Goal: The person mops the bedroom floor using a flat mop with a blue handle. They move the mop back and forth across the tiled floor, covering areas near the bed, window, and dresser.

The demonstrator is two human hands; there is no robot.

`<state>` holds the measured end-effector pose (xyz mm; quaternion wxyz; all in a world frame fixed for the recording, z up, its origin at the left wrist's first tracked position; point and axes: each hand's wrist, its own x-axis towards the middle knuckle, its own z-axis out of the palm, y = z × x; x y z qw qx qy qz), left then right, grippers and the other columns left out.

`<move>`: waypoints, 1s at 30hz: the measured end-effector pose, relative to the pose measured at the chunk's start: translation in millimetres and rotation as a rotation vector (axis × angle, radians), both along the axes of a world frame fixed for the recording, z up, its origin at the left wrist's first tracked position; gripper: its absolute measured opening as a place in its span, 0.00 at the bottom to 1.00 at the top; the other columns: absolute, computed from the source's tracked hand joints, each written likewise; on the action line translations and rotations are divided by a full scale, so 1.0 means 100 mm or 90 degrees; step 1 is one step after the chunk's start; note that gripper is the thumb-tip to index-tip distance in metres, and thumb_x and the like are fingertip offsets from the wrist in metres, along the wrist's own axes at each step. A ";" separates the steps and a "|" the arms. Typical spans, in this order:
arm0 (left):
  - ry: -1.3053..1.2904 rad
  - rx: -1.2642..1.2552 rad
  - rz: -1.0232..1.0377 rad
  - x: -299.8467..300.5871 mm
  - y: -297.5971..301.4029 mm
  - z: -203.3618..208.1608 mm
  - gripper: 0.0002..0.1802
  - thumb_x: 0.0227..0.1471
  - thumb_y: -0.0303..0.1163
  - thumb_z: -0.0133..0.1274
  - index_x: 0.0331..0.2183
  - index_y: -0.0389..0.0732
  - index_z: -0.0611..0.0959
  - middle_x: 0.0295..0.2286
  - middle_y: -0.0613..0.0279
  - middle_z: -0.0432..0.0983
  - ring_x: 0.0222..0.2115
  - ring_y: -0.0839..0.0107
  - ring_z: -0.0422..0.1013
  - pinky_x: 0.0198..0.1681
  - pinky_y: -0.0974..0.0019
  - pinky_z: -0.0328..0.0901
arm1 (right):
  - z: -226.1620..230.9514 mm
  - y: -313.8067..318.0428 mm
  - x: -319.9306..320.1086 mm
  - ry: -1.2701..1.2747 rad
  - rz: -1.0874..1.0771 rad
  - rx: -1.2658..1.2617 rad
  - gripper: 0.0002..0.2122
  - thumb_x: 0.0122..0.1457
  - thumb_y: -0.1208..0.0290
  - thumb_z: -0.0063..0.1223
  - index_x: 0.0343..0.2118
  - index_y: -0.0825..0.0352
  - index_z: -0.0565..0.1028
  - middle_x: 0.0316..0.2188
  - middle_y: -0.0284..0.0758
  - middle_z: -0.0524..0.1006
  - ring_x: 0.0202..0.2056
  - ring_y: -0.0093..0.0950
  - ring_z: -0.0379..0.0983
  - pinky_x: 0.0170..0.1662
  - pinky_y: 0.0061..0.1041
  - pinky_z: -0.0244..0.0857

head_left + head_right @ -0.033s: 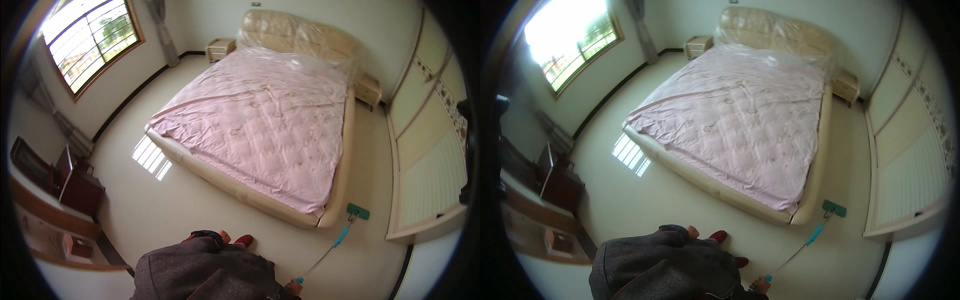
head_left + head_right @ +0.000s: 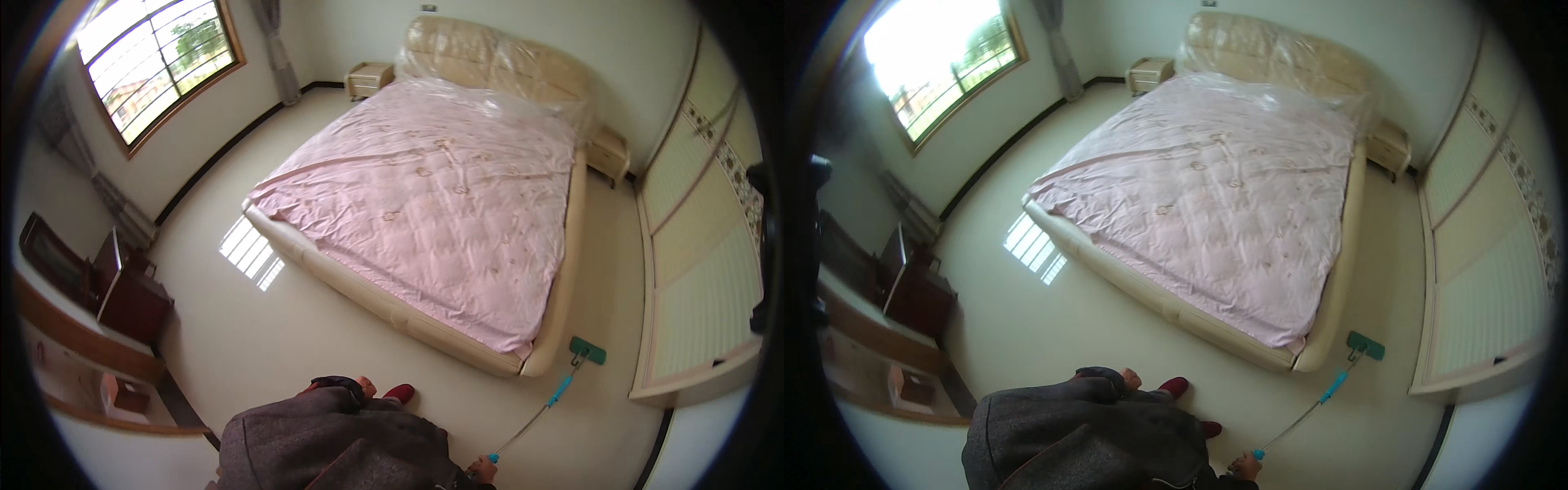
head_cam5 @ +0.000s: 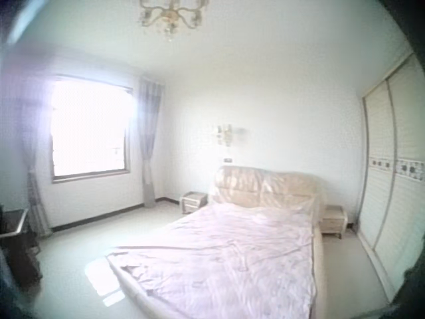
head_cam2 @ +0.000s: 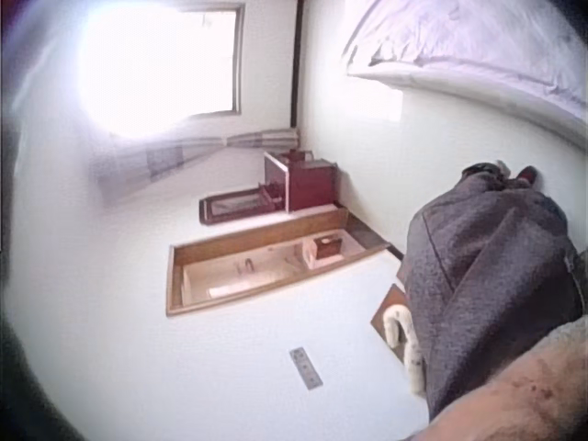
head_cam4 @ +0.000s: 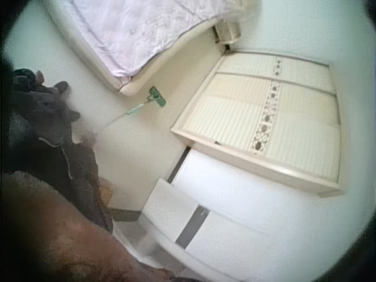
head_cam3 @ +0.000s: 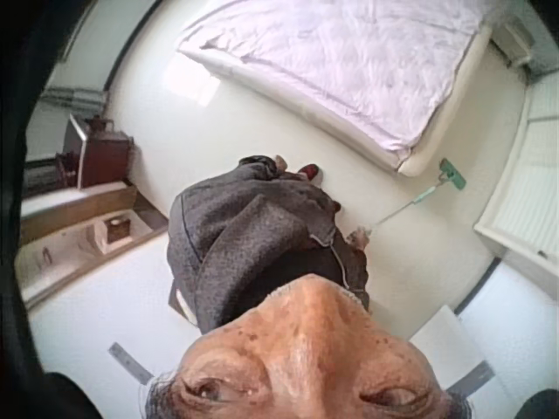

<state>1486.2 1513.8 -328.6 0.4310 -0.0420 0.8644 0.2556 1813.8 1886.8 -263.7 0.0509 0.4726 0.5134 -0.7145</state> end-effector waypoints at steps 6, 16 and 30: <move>-0.026 0.058 0.174 0.07 -0.24 0.37 0.10 0.38 0.32 0.49 0.22 0.38 0.81 0.20 0.57 0.76 0.23 0.68 0.71 0.27 0.63 0.66 | 0.21 0.45 -0.66 -0.082 -0.282 -0.211 0.08 0.47 0.75 0.44 0.16 0.61 0.58 0.10 0.28 0.56 0.10 0.24 0.55 0.14 0.27 0.55; 0.046 0.113 0.133 0.00 -0.49 0.22 0.11 0.39 0.31 0.48 0.27 0.37 0.81 0.23 0.54 0.76 0.24 0.63 0.71 0.29 0.60 0.66 | -0.82 0.60 -0.45 -0.131 -0.189 -0.033 0.15 0.54 0.60 0.46 0.30 0.71 0.67 0.20 0.35 0.68 0.19 0.23 0.62 0.20 0.24 0.59; 0.115 0.079 -0.006 0.09 -0.70 0.05 0.09 0.41 0.27 0.45 0.23 0.36 0.79 0.26 0.54 0.75 0.29 0.61 0.71 0.33 0.61 0.65 | -0.64 0.54 -0.63 -0.169 -0.032 0.060 0.14 0.52 0.60 0.45 0.22 0.69 0.68 0.17 0.31 0.66 0.19 0.24 0.63 0.22 0.27 0.60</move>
